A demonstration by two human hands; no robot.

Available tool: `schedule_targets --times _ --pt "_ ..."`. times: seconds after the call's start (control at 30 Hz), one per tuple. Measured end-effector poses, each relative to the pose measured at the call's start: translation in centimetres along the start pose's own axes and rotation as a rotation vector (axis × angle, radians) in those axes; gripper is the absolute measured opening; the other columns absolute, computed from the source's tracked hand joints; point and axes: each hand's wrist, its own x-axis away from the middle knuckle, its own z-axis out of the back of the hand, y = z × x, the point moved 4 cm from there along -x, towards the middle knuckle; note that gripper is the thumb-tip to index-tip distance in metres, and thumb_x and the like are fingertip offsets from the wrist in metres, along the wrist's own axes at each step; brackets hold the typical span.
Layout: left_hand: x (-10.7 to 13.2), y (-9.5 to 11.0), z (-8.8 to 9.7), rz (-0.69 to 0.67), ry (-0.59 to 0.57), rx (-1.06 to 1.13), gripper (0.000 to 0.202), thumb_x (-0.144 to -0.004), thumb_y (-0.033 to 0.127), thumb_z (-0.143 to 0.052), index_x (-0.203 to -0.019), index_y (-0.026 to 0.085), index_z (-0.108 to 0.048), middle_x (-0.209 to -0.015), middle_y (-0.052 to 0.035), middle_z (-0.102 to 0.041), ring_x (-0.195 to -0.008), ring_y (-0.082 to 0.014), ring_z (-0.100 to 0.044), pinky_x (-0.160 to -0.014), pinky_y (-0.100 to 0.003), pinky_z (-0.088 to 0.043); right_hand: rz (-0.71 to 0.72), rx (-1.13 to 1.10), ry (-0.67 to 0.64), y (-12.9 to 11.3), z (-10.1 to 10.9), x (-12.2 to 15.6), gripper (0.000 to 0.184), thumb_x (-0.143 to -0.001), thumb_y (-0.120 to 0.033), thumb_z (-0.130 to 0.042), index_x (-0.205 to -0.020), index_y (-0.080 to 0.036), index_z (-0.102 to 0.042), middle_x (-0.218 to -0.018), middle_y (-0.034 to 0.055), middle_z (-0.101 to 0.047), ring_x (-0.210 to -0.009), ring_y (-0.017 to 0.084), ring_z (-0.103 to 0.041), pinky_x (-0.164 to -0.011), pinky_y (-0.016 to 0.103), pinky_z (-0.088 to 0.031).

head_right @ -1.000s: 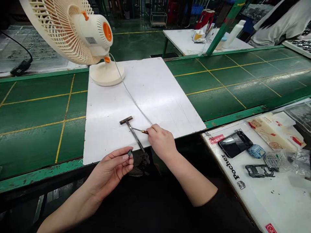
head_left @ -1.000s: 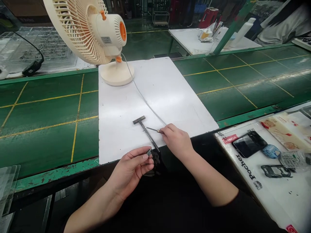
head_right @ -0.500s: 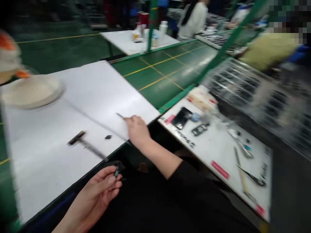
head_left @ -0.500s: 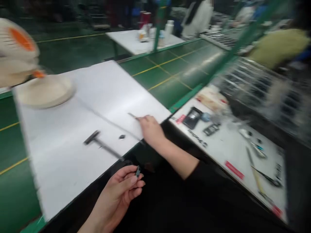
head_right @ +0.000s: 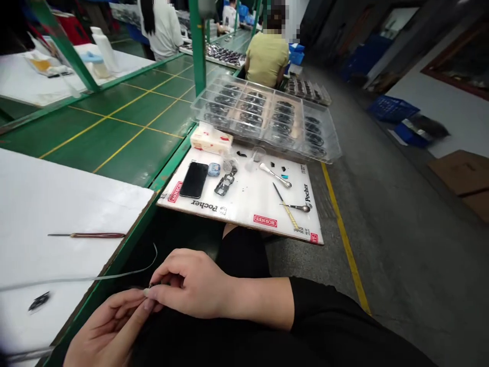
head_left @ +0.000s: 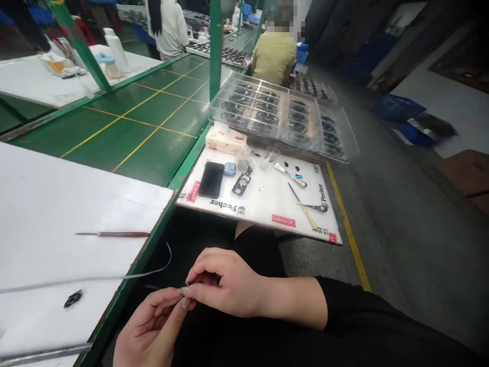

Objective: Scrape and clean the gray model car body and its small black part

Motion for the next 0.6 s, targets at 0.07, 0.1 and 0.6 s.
schedule_targets --times 0.07,0.1,0.6 --pt "-0.4 0.5 -2.0 0.023 -0.053 -0.058 0.063 -0.06 0.063 -0.116 -0.097 0.02 -0.091 -0.102 -0.0103 -0.091 -0.096 -0.0306 -0.091 -0.087 -0.029 -0.077 0.032 0.052 0.054 0.1 1.5 0.8 0.033 -0.103 -0.052 -0.092 -0.101 -0.02 -0.088 -0.095 0.002 -0.074 -0.075 0.011 -0.067 -0.073 0.025 -0.059" --pt "-0.5 0.7 -2.9 0.042 -0.094 -0.064 0.064 -0.058 0.064 -0.117 -0.097 0.019 -0.092 -0.1 -0.0105 -0.09 -0.094 -0.0305 -0.09 -0.086 -0.029 -0.077 0.053 0.076 0.075 0.1 2.3 1.3 0.029 -0.105 -0.048 -0.091 -0.102 -0.02 -0.088 -0.095 0.0021 -0.074 -0.077 0.012 -0.068 -0.074 0.025 -0.058" --pt "-0.7 0.0 -11.8 0.322 -0.545 0.044 0.043 -0.071 0.043 -0.117 -0.088 0.018 -0.088 -0.081 -0.0069 -0.084 -0.079 -0.0194 -0.083 -0.077 -0.023 -0.07 0.002 0.012 0.183 2.6 8.9 7.4 0.038 -0.105 -0.061 -0.09 -0.117 -0.026 -0.096 -0.098 0.0026 -0.077 -0.073 0.01 -0.068 -0.067 0.023 -0.058"
